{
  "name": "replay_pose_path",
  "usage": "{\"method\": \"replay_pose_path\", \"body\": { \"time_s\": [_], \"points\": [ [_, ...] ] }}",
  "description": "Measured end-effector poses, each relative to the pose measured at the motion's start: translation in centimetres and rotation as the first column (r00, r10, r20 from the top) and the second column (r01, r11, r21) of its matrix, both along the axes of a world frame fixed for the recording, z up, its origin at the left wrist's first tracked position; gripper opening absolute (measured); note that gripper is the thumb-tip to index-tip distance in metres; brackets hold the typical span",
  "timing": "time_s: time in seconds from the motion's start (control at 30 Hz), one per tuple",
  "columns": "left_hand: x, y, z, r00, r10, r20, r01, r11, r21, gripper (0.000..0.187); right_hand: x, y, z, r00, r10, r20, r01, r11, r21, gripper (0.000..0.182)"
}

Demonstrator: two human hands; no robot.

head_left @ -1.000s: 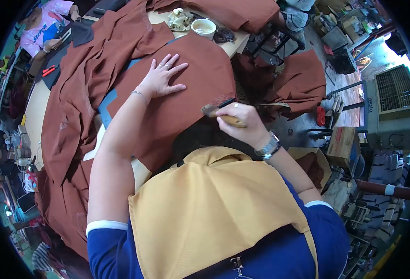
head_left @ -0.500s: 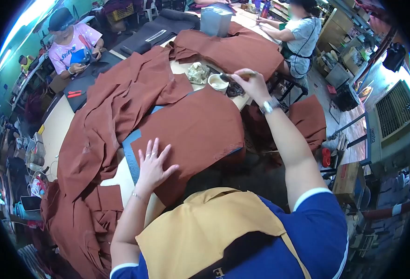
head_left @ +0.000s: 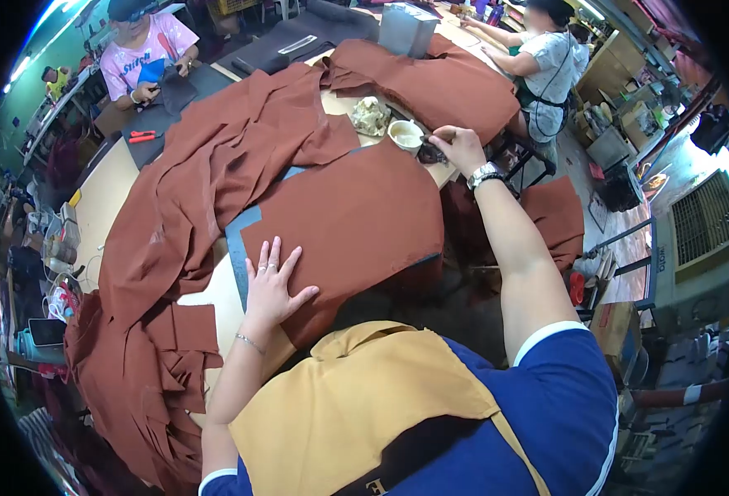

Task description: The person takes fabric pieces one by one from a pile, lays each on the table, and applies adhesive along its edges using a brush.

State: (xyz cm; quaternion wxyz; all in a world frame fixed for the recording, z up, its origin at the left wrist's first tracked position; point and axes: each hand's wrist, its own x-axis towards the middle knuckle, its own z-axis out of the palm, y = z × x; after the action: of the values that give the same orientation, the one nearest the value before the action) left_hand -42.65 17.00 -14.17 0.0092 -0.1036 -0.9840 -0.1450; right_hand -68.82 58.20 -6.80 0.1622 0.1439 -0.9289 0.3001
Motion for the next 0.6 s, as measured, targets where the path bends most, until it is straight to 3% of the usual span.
{"method": "replay_pose_path", "body": {
  "time_s": [0.03,0.07,0.13,0.17,0.2,0.27,0.37,0.4,0.47,0.53,0.6],
  "points": [
    [0.0,0.0,0.0,1.000,-0.003,-0.002,0.003,1.000,0.003,0.086,1.3,-0.4,0.1,0.997,0.022,-0.079,-0.014,0.995,0.101,0.023],
    [0.0,0.0,0.0,1.000,-0.006,0.001,0.006,1.000,0.007,0.086,2.6,-1.0,0.1,0.995,0.044,-0.088,-0.037,0.996,0.079,0.025],
    [-0.3,-0.1,-0.3,1.000,-0.015,-0.004,0.015,1.000,0.006,0.086,4.9,-1.5,-0.4,0.992,0.057,0.115,-0.044,0.993,-0.113,0.030],
    [-0.6,-0.1,-0.3,1.000,-0.023,-0.007,0.023,1.000,-0.002,0.086,6.8,-2.0,-0.8,0.981,0.125,0.147,-0.057,0.917,-0.395,0.032],
    [-0.7,-0.1,-0.5,1.000,-0.030,-0.007,0.029,1.000,-0.008,0.086,10.5,-3.8,1.9,0.933,0.237,0.270,0.029,0.700,-0.714,0.029],
    [-1.2,-0.3,-0.7,0.999,-0.042,-0.009,0.042,0.999,-0.025,0.085,15.8,-4.9,4.3,0.913,0.209,0.350,0.168,0.590,-0.790,0.022],
    [-1.7,-0.2,-0.8,0.999,-0.049,-0.006,0.049,0.997,-0.051,0.085,21.7,-4.0,2.1,0.960,0.175,0.220,-0.036,0.852,-0.522,0.017],
    [-1.9,-0.2,-0.7,0.999,-0.051,-0.006,0.050,0.997,-0.054,0.086,23.8,-4.9,2.7,0.957,0.152,0.248,-0.062,0.940,-0.336,0.014],
    [-2.1,-0.1,-0.4,0.999,-0.053,0.008,0.053,0.997,-0.054,0.086,26.1,-6.3,0.2,0.955,0.242,0.171,-0.160,0.907,-0.389,0.016],
    [-2.3,-0.2,-0.6,0.998,-0.058,0.010,0.058,0.997,-0.057,0.087,26.9,-6.4,-0.5,0.944,0.316,0.095,-0.299,0.940,-0.163,0.017],
    [-2.6,-0.3,-0.9,0.997,-0.072,0.001,0.072,0.996,-0.059,0.088,27.3,-5.6,0.4,0.966,0.253,0.057,-0.247,0.965,-0.091,0.015]
  ]
}}
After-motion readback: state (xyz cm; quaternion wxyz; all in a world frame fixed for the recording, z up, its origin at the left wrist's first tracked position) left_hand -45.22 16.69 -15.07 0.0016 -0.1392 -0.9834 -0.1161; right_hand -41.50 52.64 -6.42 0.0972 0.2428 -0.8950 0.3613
